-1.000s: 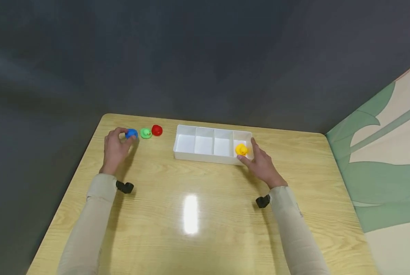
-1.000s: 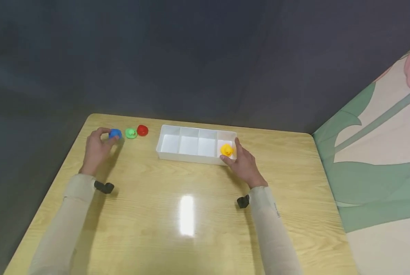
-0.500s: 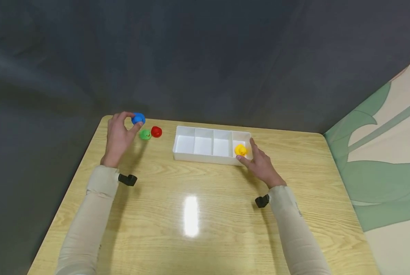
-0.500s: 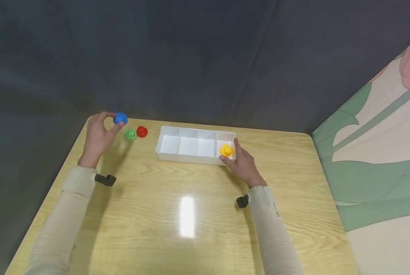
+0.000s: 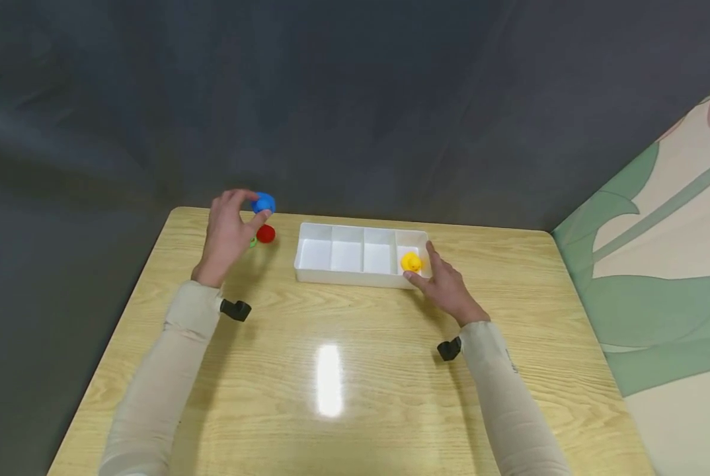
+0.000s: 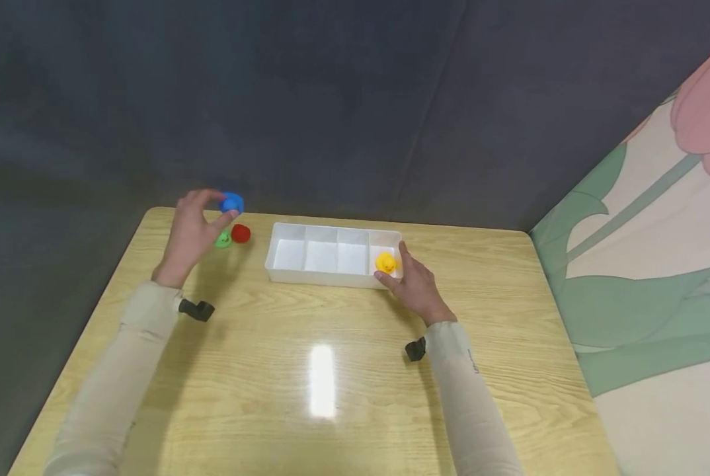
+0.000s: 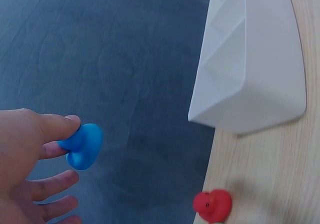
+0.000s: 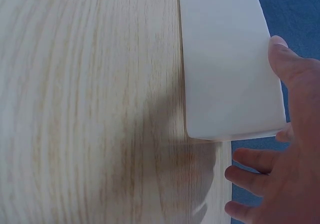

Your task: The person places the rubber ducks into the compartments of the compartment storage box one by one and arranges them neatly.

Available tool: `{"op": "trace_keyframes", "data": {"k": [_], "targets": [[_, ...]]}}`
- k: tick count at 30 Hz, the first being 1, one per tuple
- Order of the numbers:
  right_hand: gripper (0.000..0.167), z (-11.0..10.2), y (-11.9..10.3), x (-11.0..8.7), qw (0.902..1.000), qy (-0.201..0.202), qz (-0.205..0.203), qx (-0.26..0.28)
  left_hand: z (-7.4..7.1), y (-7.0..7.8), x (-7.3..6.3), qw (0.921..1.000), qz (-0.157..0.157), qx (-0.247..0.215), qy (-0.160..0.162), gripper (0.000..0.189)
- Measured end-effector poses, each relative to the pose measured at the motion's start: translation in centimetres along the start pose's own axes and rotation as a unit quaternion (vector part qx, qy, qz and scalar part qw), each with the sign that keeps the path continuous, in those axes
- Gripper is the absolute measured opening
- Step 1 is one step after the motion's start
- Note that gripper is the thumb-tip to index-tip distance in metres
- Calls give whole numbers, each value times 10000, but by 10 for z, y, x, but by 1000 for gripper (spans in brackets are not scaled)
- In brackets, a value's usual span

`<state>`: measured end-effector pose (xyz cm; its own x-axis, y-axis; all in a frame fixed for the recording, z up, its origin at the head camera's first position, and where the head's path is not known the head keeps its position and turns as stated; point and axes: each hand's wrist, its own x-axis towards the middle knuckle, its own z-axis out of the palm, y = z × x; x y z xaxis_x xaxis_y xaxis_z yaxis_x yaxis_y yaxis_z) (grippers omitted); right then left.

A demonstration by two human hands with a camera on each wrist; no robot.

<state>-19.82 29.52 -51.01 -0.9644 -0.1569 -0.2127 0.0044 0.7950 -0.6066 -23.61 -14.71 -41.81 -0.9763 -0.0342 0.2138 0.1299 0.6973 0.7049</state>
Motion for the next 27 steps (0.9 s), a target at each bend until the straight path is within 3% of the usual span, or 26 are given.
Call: {"op": "trace_keyframes", "data": {"k": [14,27], "targets": [[106,5,-5,6,9999,47,-147,-77,25,23,7,9982,481,140,-336,41],[106,5,-7,6,9999,25,-131,5,45,44,9,9944,608,134,-855,41]]}}
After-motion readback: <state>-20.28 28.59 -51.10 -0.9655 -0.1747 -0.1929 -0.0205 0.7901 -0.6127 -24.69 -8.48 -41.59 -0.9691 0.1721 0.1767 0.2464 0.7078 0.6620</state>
